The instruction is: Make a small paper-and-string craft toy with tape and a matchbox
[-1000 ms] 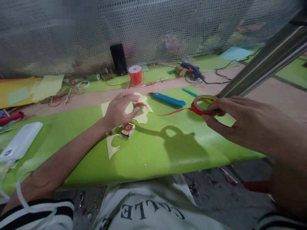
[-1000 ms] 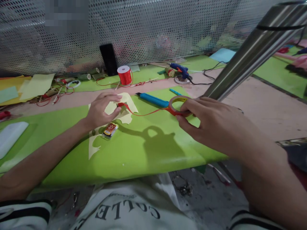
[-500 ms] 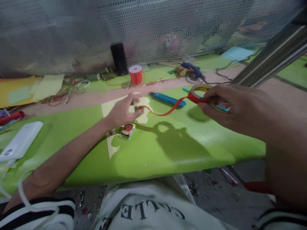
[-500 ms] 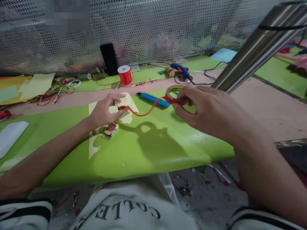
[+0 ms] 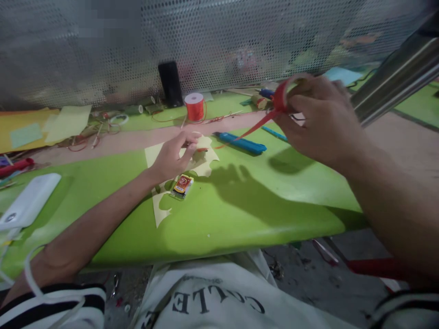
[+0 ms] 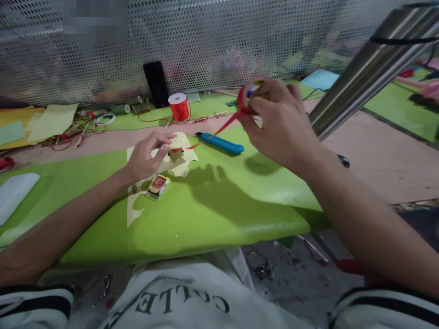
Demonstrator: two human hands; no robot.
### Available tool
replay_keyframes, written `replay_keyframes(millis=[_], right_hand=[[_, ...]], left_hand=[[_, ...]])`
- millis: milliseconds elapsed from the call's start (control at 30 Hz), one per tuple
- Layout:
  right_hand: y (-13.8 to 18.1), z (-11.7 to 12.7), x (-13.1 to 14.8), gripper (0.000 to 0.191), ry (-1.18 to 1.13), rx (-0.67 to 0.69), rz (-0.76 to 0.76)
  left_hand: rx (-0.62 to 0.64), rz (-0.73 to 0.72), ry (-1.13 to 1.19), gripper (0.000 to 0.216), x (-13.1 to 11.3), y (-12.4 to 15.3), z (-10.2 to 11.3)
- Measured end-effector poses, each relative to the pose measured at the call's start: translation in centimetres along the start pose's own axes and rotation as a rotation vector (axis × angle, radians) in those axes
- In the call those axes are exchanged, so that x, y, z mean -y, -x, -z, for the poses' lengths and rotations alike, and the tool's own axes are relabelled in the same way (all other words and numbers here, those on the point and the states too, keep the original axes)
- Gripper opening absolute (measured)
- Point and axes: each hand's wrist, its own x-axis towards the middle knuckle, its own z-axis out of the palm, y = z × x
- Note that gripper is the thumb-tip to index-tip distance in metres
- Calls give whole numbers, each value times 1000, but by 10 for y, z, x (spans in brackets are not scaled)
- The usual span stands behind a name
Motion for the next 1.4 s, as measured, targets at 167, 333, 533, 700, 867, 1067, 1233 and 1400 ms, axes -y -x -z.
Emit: replay_keyframes(millis=[167, 333, 533, 700, 867, 1067, 1233, 1400], right_hand=[[39, 32, 5, 44, 141, -32, 105], [75, 44, 25, 38, 197, -12, 210], [93, 52, 42, 35, 46, 126, 290], [94, 60, 48, 33, -95, 184, 333], [72, 58, 49, 33, 5, 126, 355], [40, 55, 54, 38, 164, -15, 365], [24, 53, 59, 40, 182, -112, 393], [11, 53, 61, 40, 86, -137, 372]], left_hand=[[-11, 16, -13, 20, 2, 1, -4], [-10, 34, -37, 22, 0, 1, -7], [-2, 32, -77, 22, -3, 0, -6], [-13, 84, -26, 23, -2, 0, -6], [-13, 56, -26, 25, -4, 1, -5], [-23, -29, -118, 28, -7, 0, -2], [-9, -49, -132, 29, -5, -1, -1], [-67, -149, -288, 25, -16, 1, 1]])
